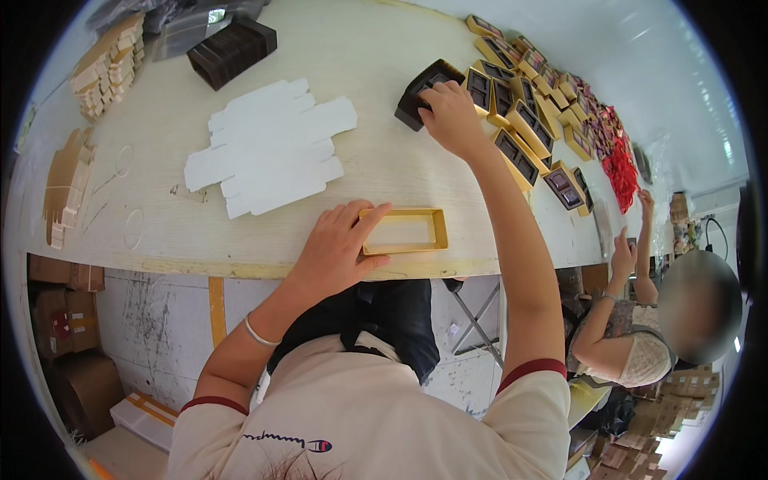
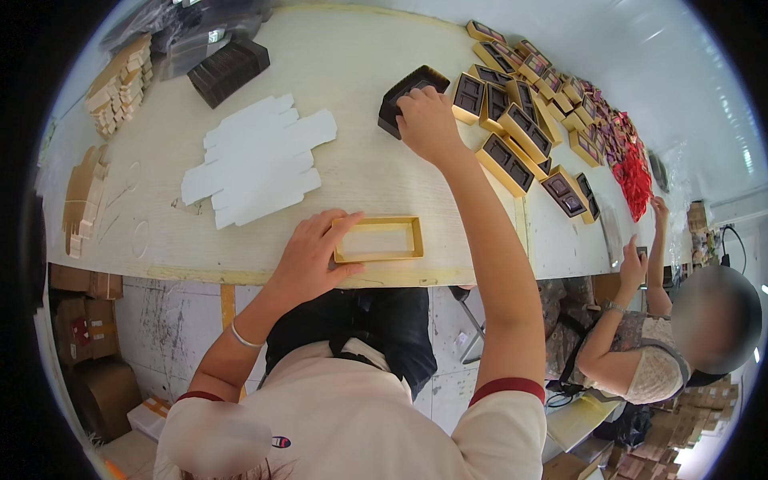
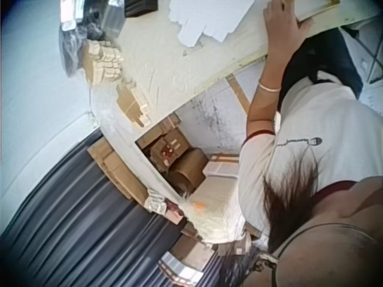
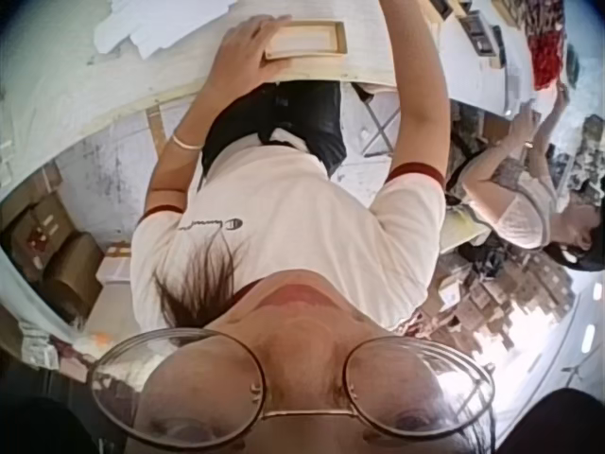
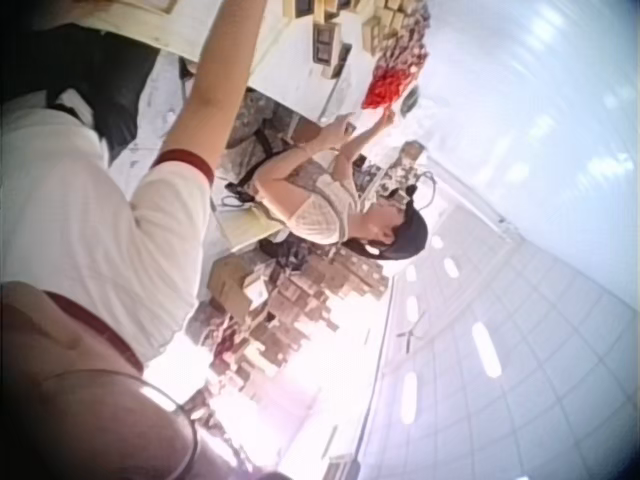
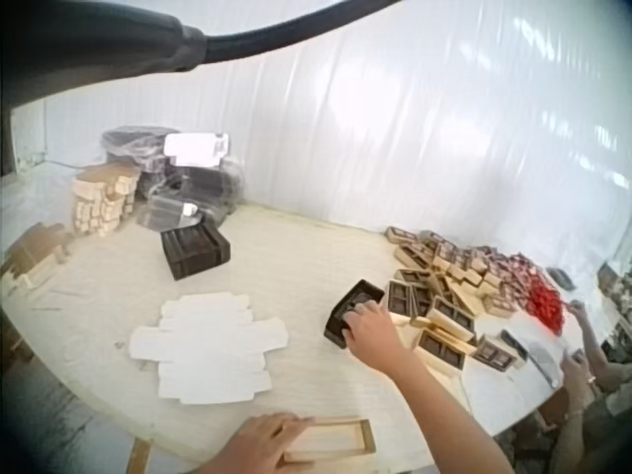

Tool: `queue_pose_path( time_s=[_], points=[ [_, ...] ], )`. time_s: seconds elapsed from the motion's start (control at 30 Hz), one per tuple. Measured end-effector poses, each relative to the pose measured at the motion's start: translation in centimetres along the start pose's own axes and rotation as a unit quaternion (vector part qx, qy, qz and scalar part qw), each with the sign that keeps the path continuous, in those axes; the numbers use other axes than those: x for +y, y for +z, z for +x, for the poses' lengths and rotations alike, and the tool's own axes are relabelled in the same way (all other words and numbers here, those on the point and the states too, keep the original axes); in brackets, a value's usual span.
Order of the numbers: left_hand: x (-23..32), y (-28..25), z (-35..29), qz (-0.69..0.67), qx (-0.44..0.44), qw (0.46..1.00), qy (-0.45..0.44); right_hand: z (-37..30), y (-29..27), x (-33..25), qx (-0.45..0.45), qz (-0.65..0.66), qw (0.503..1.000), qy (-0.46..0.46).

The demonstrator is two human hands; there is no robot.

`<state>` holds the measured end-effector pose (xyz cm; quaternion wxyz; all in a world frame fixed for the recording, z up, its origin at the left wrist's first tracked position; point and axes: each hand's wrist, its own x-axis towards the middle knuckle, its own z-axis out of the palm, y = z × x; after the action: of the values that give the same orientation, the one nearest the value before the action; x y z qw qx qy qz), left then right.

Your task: The person folds white cardboard blanks into rectangular boxes, inserts black plastic trays into the boxes, and places the completed units on the table. The process repeats with multiple units throughout the clip.

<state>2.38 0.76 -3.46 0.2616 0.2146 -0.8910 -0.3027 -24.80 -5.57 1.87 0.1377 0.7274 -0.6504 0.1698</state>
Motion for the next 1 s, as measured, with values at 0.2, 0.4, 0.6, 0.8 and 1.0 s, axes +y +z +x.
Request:
queue_pose_path(
  time_s=[0.2,0.4,0.6,0.8,1.0],
  points=[
    [-0.1,0.0,-0.1,0.005,-0.003,1.000,-0.005,0.4,-0.3,-0.6,-0.033,-0.018,0.999,0.023],
    [-0.2,0.1,0.1,0.000,0.001,1.000,0.002,1.3,-2.4,-0.5,-0.007,0.111,0.994,-0.022],
    [-0.4,0.2,0.1,-0.015,0.008,1.000,-0.010,-2.5,-8.0,-2.5,0.225,0.396,0.873,0.174],
    [-0.3,0.1,0.1,-0.043,-0.008,0.998,-0.043,-14.9,-10.6,-6.0,0.111,0.731,0.561,0.372],
    [-0.4,-1.1,1.3,-0.011,-0.109,0.994,-0.025,-19.9,-4.5,-8.4,0.081,0.699,0.529,0.473]
  ],
)
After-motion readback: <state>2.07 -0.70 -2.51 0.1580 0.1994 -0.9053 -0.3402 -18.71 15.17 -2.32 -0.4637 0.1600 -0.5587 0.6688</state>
